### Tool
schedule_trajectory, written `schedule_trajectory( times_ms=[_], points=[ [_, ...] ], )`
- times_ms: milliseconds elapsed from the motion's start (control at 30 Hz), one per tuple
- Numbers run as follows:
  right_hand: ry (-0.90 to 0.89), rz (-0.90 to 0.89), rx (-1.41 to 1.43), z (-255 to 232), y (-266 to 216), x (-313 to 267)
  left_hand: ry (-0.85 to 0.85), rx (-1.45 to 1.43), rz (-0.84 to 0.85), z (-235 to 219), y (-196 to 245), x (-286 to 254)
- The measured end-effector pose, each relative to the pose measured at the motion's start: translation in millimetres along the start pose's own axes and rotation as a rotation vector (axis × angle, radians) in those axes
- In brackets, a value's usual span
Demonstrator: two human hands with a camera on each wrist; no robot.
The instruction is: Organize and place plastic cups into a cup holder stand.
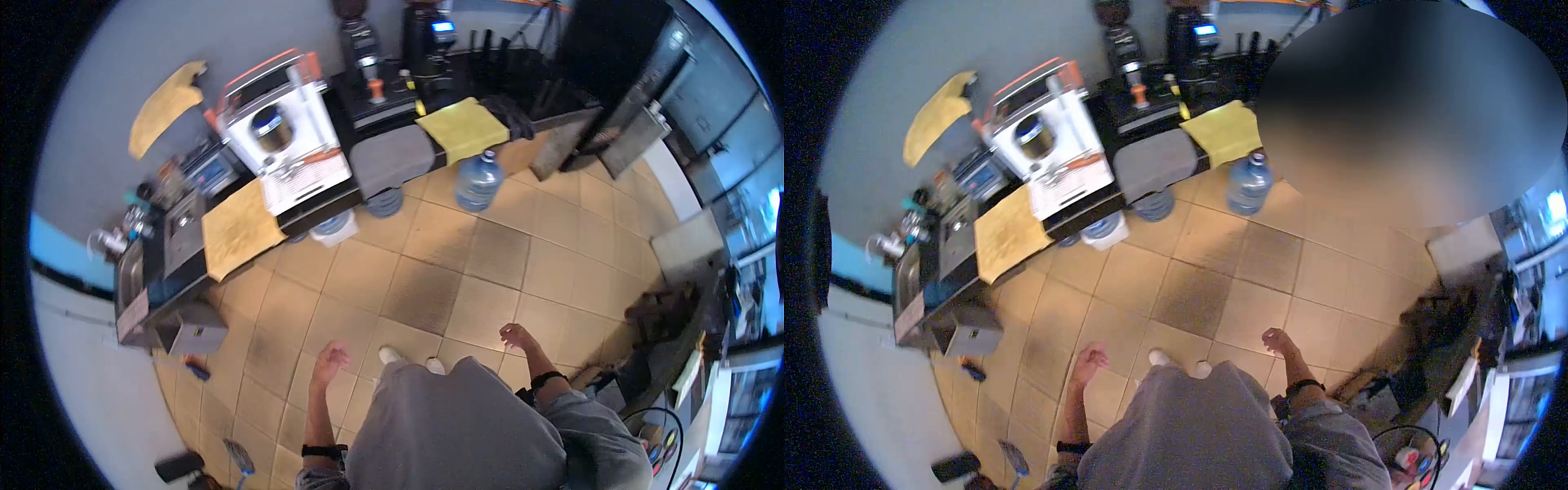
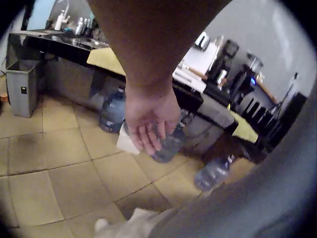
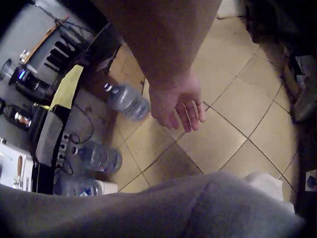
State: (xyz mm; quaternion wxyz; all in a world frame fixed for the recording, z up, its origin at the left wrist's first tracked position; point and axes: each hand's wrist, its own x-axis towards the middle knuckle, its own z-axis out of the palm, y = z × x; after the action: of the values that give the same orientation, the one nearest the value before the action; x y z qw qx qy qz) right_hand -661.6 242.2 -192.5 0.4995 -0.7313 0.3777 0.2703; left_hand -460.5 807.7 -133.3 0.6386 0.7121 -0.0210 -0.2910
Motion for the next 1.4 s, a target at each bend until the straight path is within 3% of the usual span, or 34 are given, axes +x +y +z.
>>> schedule_trajectory(
  times_ms=[100, 133, 167, 200, 267, 400, 467, 533, 600, 667, 733, 800, 867, 933, 1067, 1133, 1200, 1233, 1300, 1400],
  points=[
    [0.025, 0.038, 0.12, -1, 37, 5, -0.223, 0.217, -0.384, -28, -59, 55],
    [0.004, 0.089, 0.201, -2, 44, 5, -0.248, 0.229, -0.384, -29, -55, 67],
    [-0.019, 0.138, 0.28, -4, 49, 8, -0.23, 0.307, -0.57, -32, -52, 78],
    [0.009, 0.17, 0.076, -7, 27, -9, -0.206, 0.386, -0.756, -35, -50, 87],
    [0.053, 0.224, 0.171, -13, 5, -23, -0.215, 0.449, -0.749, -56, -69, 115],
    [0.189, 0.244, 0.368, -38, -26, -16, -0.31, 0.59, -0.706, -35, -44, 189],
    [0.181, 0.26, 0.409, -54, -38, -8, -0.311, 0.196, -0.515, -31, -78, 237],
    [0.195, 0.276, 0.354, -71, -70, -5, -0.643, 0.764, -0.513, 15, -37, 296],
    [0.198, 0.226, 0.381, -91, -85, 14, -0.928, 0.317, -0.682, 59, 2, 356],
    [0.195, 0.178, 0.413, -114, -84, 42, -0.843, 0.835, -0.303, 152, 166, 332],
    [0.147, -0.011, 0.591, -148, -79, 78, -0.991, 0.672, -0.238, 202, 183, 381],
    [0.215, -0.073, 0.549, -186, -119, 91, -0.951, 0.581, -0.149, 252, 214, 414],
    [0.287, -0.184, 0.545, -231, -153, 109, -0.875, 0.597, 0.047, 300, 261, 441],
    [0.286, -0.251, 0.602, -279, -176, 144, -0.837, 0.435, 0.128, 335, 280, 485],
    [0.402, -0.502, 0.489, -371, -247, 184, -0.59, 0.385, 0.405, 408, 345, 554],
    [0.493, -0.501, 0.403, -410, -281, 207, -0.495, 0.31, 0.403, 439, 374, 581],
    [0.737, -0.624, 0.321, -442, -336, 201, -0.4, 0.224, 0.408, 467, 395, 604],
    [0.733, -0.635, 0.313, -458, -355, 206, -0.358, 0.222, 0.461, 479, 405, 618],
    [0.959, -0.77, 0.087, -483, -387, 218, -0.308, 0.214, 0.514, 500, 421, 646],
    [0.983, -0.814, 0.114, -510, -435, 232, -0.209, 0.337, 0.517, 522, 443, 701]
  ],
)
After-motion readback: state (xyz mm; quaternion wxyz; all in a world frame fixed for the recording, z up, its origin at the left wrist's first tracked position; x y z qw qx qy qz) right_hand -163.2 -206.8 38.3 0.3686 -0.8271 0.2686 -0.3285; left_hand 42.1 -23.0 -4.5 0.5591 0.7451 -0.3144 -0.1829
